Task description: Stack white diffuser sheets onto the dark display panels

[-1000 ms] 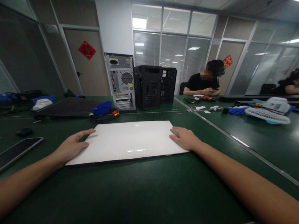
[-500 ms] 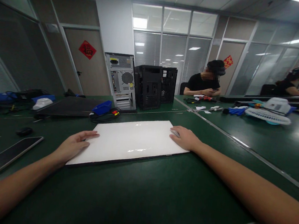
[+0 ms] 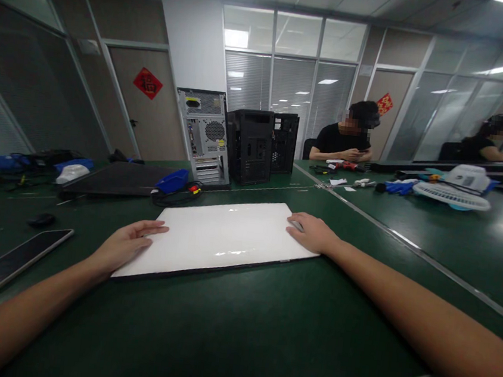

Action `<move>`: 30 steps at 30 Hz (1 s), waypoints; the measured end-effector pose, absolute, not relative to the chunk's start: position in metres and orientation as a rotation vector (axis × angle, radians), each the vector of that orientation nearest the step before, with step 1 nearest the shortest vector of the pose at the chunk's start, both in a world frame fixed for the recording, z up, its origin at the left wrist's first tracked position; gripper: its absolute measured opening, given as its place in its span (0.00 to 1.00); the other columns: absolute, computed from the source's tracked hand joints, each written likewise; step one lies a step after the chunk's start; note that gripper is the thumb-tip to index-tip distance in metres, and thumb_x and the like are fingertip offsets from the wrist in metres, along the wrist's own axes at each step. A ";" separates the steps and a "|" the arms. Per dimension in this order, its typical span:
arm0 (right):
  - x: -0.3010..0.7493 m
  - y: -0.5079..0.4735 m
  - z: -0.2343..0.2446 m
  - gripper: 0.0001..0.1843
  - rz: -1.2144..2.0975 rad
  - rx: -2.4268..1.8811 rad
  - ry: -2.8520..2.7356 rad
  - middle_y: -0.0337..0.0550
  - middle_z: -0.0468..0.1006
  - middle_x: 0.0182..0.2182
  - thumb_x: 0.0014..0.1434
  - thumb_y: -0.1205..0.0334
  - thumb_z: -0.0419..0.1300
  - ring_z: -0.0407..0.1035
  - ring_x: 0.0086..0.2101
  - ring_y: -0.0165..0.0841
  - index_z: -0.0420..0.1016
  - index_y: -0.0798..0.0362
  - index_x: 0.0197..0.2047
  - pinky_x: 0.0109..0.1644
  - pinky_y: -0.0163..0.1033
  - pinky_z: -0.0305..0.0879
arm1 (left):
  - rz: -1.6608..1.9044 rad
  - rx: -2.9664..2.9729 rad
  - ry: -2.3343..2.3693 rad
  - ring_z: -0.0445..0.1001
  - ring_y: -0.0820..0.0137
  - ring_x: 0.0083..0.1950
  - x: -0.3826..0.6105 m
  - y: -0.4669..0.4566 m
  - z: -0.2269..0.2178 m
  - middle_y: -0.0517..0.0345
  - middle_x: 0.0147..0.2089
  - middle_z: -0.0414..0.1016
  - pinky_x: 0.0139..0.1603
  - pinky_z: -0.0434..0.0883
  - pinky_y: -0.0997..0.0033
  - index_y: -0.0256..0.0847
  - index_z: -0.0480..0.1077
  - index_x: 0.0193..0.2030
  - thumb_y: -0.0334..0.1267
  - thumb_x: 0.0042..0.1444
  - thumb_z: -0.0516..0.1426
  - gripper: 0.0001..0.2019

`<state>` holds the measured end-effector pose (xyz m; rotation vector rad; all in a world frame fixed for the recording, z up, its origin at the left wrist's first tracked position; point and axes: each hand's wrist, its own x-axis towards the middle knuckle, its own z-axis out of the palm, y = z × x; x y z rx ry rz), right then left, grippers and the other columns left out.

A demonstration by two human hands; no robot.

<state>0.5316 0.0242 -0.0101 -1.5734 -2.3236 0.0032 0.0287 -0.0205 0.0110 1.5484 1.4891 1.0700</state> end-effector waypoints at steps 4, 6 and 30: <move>0.531 0.024 -0.010 0.30 0.014 -1.557 -2.319 0.50 0.70 0.61 0.65 0.43 0.51 0.65 0.58 0.47 0.72 0.52 0.61 0.64 0.53 0.59 | 1.101 1.565 1.442 0.78 0.64 0.43 0.027 -0.020 0.009 0.49 0.56 0.80 0.37 0.69 0.68 0.42 0.75 0.52 0.29 0.43 0.59 0.26; 0.530 0.022 -0.008 0.30 0.016 -1.545 -2.309 0.50 0.70 0.60 0.65 0.43 0.51 0.65 0.58 0.47 0.73 0.52 0.61 0.63 0.53 0.60 | 1.117 1.536 1.412 0.78 0.65 0.42 0.027 -0.021 0.009 0.49 0.56 0.80 0.36 0.69 0.68 0.42 0.75 0.52 0.29 0.42 0.60 0.26; 0.439 -0.061 0.027 0.36 -0.632 -0.728 -2.577 0.58 0.67 0.62 0.63 0.51 0.58 0.61 0.61 0.47 0.59 0.59 0.69 0.64 0.56 0.58 | 1.576 1.081 0.955 0.66 0.79 0.20 0.040 -0.058 0.054 0.48 0.60 0.73 0.14 0.62 0.77 0.39 0.76 0.47 0.30 0.39 0.56 0.24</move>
